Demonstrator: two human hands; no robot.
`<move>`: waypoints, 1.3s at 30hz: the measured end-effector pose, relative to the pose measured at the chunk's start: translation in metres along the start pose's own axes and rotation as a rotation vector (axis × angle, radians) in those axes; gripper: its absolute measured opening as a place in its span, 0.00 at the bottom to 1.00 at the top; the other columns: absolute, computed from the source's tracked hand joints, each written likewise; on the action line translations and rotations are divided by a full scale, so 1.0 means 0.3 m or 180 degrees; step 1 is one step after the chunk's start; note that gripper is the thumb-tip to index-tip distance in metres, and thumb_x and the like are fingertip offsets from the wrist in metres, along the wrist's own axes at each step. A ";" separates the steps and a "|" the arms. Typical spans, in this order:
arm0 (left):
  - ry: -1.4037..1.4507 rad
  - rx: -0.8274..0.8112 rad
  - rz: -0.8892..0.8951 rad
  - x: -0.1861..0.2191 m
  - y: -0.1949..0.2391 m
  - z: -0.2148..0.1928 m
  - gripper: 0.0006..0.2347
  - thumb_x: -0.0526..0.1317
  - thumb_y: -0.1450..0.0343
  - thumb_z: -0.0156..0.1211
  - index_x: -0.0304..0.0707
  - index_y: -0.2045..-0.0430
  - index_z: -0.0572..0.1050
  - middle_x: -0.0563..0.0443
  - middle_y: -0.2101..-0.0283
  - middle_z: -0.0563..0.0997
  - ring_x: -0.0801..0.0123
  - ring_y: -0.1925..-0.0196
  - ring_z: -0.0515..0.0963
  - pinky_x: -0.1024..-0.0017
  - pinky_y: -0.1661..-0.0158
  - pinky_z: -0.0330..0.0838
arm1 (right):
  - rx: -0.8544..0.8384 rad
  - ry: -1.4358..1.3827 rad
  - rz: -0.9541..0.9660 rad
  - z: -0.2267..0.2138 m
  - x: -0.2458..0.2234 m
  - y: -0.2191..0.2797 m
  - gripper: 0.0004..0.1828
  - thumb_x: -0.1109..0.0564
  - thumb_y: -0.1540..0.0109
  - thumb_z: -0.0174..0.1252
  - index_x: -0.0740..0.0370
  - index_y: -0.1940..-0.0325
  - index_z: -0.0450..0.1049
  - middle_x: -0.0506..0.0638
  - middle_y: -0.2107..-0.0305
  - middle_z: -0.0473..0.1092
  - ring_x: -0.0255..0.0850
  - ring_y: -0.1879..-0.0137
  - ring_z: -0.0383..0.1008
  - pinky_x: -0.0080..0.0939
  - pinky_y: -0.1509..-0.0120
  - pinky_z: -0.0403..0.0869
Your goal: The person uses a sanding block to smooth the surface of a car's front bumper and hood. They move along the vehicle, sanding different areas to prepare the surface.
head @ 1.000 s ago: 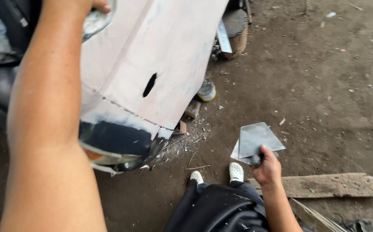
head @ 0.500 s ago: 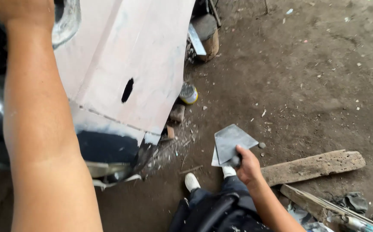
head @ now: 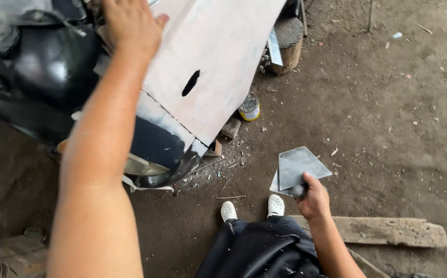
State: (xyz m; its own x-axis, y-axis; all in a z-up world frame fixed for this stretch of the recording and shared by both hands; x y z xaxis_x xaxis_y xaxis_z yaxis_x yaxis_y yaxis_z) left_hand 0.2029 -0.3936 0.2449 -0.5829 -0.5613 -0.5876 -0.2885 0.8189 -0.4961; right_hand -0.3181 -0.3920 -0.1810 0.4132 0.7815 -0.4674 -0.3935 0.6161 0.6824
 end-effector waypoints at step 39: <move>0.8409 -0.2815 -0.1386 1.149 1.077 -0.373 0.59 0.61 0.40 0.72 0.32 0.28 0.29 0.35 0.25 0.49 0.51 0.22 0.52 0.58 0.27 0.49 | -0.0735 -0.0165 -0.1214 0.543 -0.100 0.319 0.18 0.47 0.30 0.49 0.59 0.41 0.68 0.50 0.54 0.71 0.45 0.49 0.70 0.52 0.41 0.71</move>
State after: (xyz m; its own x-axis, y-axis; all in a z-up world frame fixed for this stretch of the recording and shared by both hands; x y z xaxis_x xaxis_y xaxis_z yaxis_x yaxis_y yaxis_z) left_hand -0.1761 -0.3090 -0.0463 0.4670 -0.0598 0.8822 -0.2042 0.9635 0.1734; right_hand -0.2345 -0.3724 -0.0101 0.6024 0.4920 -0.6285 -0.3756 0.8696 0.3206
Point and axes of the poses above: each hand's wrist, its own y-axis away from the middle knuckle, its own z-axis out of the palm, x = y × z, the point moved 8 cm from there along -y, towards the middle knuckle
